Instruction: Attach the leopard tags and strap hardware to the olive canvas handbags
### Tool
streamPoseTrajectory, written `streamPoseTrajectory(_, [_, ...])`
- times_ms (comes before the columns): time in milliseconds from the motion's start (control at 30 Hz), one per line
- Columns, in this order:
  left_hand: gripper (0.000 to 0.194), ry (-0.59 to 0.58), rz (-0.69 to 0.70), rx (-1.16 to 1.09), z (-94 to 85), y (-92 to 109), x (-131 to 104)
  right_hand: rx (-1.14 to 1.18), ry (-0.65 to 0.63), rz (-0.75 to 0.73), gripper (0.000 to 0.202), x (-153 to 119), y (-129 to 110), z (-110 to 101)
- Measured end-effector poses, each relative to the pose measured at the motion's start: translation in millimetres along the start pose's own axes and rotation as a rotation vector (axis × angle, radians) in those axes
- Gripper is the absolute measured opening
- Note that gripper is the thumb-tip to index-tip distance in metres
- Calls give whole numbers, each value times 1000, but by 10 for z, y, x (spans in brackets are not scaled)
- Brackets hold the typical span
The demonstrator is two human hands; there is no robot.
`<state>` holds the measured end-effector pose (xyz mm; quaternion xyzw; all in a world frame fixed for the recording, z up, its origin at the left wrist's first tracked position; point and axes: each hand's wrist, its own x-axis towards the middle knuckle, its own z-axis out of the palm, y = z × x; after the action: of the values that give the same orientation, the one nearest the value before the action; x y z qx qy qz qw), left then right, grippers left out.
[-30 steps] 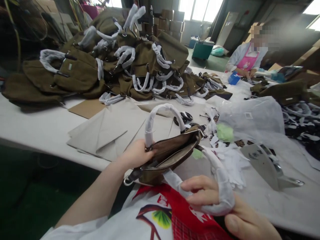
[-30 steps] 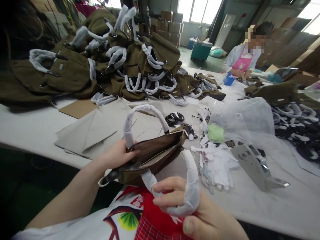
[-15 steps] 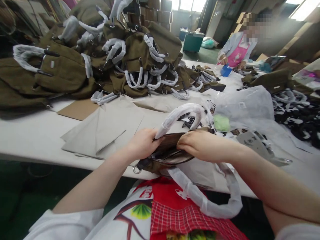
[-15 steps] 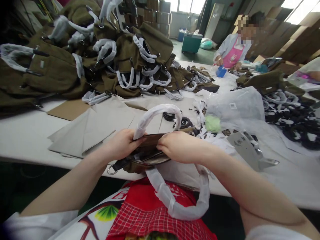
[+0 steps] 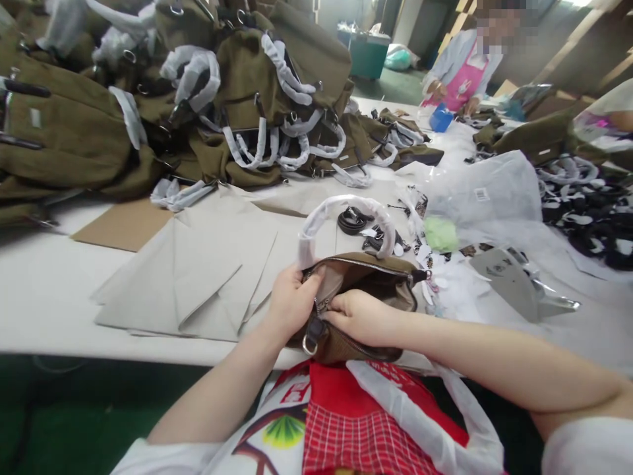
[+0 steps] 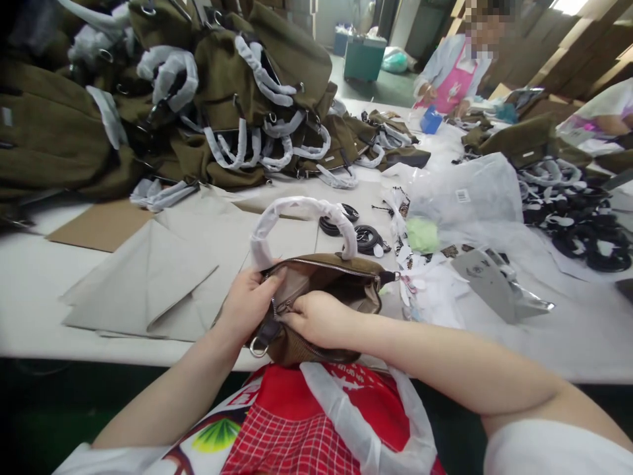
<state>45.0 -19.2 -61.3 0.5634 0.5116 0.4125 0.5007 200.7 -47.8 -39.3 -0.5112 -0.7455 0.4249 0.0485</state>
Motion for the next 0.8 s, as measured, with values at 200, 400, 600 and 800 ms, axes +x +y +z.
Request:
streamPoseTrajectory(200, [35,-81,26,37,-14,4,56,-648,69,-201,39,-151,-48,-117])
streamPoseTrajectory(400, [32,-73,20,104,-19,108,55,-803,152,-52,36,-163,180,-275])
streamPoseTrajectory(600, [37,-69,4,103,4,115,76,-649,392,-30,29,-240,206,-317])
streamPoseTrajectory(800, [36,-103,-19,223,-56,168,-2,-607,254,-388,14,-220,141,-62])
